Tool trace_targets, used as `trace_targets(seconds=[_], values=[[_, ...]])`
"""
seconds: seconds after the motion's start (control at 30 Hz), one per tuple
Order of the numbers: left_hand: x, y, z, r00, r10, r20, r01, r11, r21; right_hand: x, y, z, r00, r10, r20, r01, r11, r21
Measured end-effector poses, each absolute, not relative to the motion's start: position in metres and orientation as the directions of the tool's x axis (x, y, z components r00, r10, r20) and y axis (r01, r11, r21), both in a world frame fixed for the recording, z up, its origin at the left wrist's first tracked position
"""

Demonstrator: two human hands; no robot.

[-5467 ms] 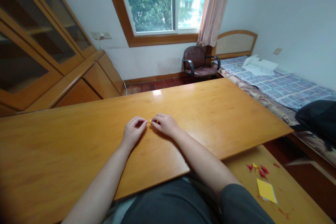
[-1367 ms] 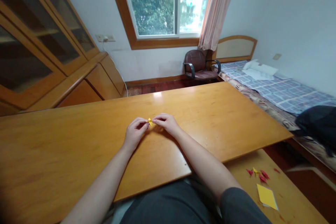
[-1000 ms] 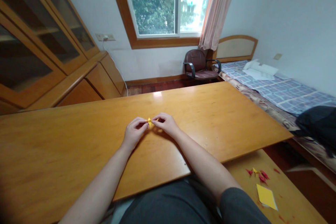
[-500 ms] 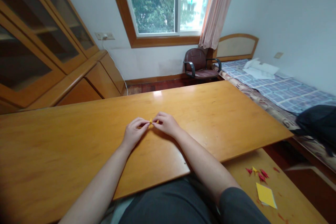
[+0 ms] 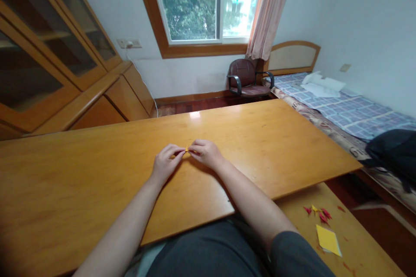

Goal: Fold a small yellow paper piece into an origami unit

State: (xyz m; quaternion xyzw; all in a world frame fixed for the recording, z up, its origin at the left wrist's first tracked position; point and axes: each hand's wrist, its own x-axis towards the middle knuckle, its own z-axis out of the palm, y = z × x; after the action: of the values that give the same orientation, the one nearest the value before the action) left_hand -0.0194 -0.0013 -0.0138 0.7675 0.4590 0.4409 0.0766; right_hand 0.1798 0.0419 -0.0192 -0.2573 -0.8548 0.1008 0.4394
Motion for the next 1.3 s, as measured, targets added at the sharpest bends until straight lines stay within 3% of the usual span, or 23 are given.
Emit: trace_targets(seconds=[0.3, 0.8, 1.1, 1.3], values=[[-0.019, -0.002, -0.012, 0.185, 0.775, 0.604, 0.647, -0.559, 0.519, 0.181, 0.038, -0.019, -0.509, 0.610, 0.607, 0.454, 0.790, -0.412], [-0.020, -0.001, -0.014, 0.190, 0.790, 0.582, 0.629, -0.553, 0.546, 0.179, 0.037, -0.012, -0.504, 0.589, 0.632, 0.358, 0.808, -0.467], [-0.020, -0.001, -0.014, 0.183, 0.798, 0.574, 0.605, -0.552, 0.574, 0.178, 0.035, -0.010, -0.475, 0.650, 0.593, 0.297, 0.753, -0.587], [-0.019, 0.000, -0.012, 0.164, 0.822, 0.546, 0.559, -0.534, 0.635, 0.175, 0.038, -0.009, -0.301, 0.781, 0.548, 0.201, 0.614, -0.764]])
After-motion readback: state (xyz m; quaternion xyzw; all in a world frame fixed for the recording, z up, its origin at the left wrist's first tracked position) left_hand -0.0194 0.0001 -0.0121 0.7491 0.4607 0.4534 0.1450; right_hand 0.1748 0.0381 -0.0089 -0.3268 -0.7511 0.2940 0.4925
